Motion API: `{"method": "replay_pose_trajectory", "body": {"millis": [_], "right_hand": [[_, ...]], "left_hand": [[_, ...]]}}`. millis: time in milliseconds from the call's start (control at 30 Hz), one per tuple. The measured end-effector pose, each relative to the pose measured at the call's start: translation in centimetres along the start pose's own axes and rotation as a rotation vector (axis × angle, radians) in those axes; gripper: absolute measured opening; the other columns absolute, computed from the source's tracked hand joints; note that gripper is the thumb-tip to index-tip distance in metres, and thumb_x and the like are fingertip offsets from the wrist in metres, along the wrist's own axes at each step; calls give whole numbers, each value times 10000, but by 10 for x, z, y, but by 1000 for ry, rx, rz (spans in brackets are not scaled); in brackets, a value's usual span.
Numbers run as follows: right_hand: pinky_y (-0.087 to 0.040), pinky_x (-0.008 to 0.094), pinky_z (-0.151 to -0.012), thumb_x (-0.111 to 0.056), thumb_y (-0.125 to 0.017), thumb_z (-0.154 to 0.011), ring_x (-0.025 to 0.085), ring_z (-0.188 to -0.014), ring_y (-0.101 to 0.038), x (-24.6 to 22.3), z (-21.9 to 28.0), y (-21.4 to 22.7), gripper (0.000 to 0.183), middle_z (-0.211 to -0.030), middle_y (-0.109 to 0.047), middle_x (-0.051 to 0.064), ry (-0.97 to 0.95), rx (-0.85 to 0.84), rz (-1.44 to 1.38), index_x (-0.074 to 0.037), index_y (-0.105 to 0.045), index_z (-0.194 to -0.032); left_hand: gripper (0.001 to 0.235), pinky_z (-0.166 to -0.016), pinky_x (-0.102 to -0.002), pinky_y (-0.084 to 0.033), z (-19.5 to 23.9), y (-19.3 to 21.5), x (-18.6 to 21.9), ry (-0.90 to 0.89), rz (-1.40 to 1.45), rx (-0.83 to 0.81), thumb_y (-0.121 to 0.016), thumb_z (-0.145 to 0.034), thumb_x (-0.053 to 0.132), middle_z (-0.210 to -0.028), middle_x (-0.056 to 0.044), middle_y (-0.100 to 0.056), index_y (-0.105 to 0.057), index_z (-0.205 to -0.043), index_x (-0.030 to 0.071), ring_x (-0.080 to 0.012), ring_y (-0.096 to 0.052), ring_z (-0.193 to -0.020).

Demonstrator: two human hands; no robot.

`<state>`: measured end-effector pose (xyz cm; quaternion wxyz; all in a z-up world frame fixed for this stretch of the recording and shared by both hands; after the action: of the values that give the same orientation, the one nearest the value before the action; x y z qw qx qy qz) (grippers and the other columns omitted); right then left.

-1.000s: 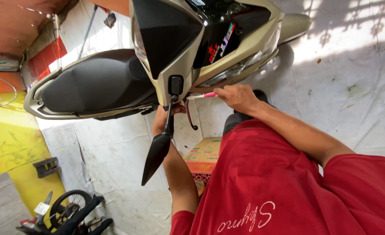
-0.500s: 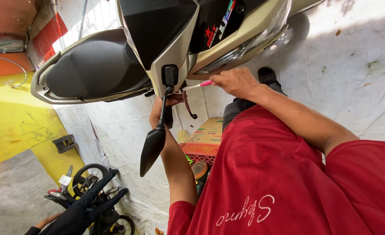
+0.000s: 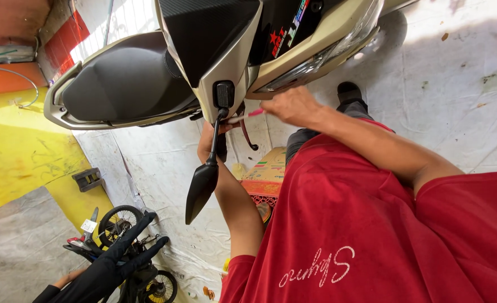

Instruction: The person uses a pink-handled screwdriver to work on the front panel of a beige scooter. They repeatedly insert the tool into a slot near the handlebar and turn it, appearing to loosen or tighten a component while holding the scooter's side mirror with their other hand.

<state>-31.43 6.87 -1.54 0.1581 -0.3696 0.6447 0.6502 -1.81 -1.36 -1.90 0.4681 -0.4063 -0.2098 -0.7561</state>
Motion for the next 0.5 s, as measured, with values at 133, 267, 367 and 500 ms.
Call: {"method": "replay_pose_trajectory", "body": {"millis": [133,267,367,500], "right_hand": [[-523,482,-567,-307,-614,-986,339,-667,-698,4,10,23,162,-761,-716,81,-6,96,-63,-204,-717,-1055],[-516,493,-524,-335,-608,-993,362,-634,-687,0,10,9,189,-768,-728,87,-53,67,-126,-214,-729,-1075],[-529,463,-571,-359,-603,-1003,345,-713,-697,2,6,5,176,-817,-721,82,61,225,-121,-229,-713,-1046],[-516,457,-515,-390,-584,-1038,305,-591,-683,8,8,22,212,-741,-705,54,-79,-61,-20,-222,-706,-1079]], "left_hand": [[744,-1019,-547,-567,-4,1,3,11,7,3,-696,-714,-35,-1285,-169,-656,-484,-1427,-26,-356,-677,-1158],[746,-1038,-533,-571,10,-18,19,14,57,-8,-703,-722,-29,-1299,-182,-668,-502,-1440,-36,-363,-685,-1172],[737,-1057,-530,-570,2,-17,22,-26,107,-31,-715,-735,-18,-1318,-160,-659,-502,-1440,-38,-338,-673,-1211],[726,-1032,-527,-571,-3,-6,12,7,116,-72,-730,-740,-21,-1254,-191,-683,-491,-1425,-29,-361,-691,-1167]]}}
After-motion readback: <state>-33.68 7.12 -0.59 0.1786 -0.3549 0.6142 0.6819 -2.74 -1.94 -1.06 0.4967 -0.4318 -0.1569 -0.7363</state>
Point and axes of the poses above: each hand's wrist, its own z-axis away from the middle knuckle, its own y-axis out of the back of the hand, x = y × z, the point moved 3 cm from there along -z, towards the middle knuckle
